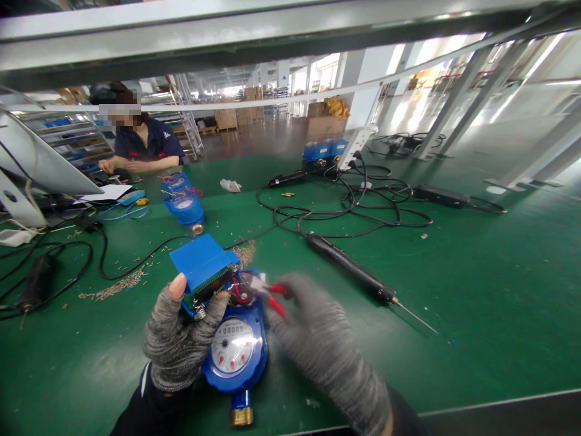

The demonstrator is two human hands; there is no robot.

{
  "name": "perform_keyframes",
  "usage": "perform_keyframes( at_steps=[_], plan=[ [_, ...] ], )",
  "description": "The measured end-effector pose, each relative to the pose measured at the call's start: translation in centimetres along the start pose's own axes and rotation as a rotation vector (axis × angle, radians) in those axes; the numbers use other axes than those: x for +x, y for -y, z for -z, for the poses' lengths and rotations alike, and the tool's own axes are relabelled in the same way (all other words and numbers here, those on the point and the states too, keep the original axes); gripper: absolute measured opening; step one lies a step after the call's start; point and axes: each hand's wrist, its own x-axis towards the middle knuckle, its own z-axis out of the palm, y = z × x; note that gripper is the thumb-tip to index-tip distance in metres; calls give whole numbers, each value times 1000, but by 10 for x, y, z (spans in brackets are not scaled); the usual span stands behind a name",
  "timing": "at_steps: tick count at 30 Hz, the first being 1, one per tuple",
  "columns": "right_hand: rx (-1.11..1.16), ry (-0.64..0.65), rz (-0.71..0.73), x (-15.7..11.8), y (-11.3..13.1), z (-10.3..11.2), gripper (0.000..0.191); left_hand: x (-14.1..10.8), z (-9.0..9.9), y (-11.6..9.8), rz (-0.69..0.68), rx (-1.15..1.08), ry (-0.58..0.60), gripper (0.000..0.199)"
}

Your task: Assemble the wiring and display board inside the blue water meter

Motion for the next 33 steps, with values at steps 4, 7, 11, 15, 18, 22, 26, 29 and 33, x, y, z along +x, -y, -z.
perform_keyframes(
  at_steps=[4,7,11,15,18,22,26,29,33],
  plan=[
    [-5,-10,-23,0,3,1,22,3,2,-1,-76,53,0,74],
    [-6,1,-50,2,7,3,21,5,4,1,-137,57,19,85],
    [-10,82,-110,4,10,6,21,6,5,2,-157,55,41,90],
    [-58,112,-151,7,16,7,22,5,5,1,-153,57,25,89],
    [-25,129,-189,10,16,5,24,4,2,-1,-49,-18,27,86],
    [312,34,-303,18,-8,3,26,6,-5,-3,421,-266,42,72],
    [658,21,-426,27,-56,6,38,16,-9,0,841,-726,77,65],
    [667,9,-487,24,-84,7,39,21,-6,6,954,-887,58,63],
    [428,2,-519,11,-101,4,38,24,-2,12,1010,-973,100,57]
  ],
)
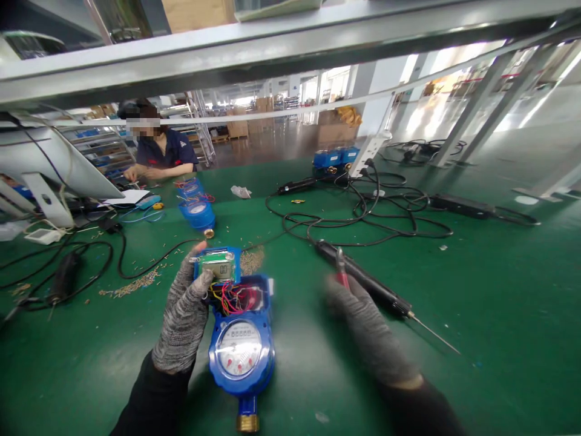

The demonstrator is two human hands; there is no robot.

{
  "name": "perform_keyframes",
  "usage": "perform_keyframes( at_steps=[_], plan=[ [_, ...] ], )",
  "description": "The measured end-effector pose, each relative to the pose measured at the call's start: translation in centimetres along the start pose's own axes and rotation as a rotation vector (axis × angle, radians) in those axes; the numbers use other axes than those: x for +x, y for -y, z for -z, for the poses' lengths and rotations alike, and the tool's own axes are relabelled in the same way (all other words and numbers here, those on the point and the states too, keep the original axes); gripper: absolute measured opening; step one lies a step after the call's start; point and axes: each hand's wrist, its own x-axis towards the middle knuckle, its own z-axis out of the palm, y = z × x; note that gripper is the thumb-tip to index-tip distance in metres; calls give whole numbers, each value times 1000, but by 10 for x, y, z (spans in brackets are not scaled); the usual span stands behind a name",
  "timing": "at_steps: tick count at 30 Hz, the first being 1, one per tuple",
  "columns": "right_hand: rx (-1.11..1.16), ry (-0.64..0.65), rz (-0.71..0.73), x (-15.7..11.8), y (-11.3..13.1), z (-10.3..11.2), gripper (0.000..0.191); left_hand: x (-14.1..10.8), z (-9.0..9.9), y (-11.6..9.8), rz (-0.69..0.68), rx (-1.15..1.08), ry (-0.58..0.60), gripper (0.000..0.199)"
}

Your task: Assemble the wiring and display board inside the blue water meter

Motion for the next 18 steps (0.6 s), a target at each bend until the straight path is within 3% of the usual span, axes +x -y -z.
perform_keyframes(
  at_steps=[4,7,11,14,18],
  plan=[
    [-794,-146,235,-5,-9,-5,39,1,-3,0,9,-24,-64,53],
    [-1038,-161,401,-4,-12,-11,38,1,-8,2,6,-82,-164,50],
    [-921,-229,526,1,-11,-14,43,1,-11,3,108,-243,-244,49],
    [-736,-262,681,3,-9,-13,34,4,-8,5,225,-326,-296,51],
    [-545,-151,855,-2,-9,-12,16,9,-4,8,357,-394,-344,49]
  ],
)
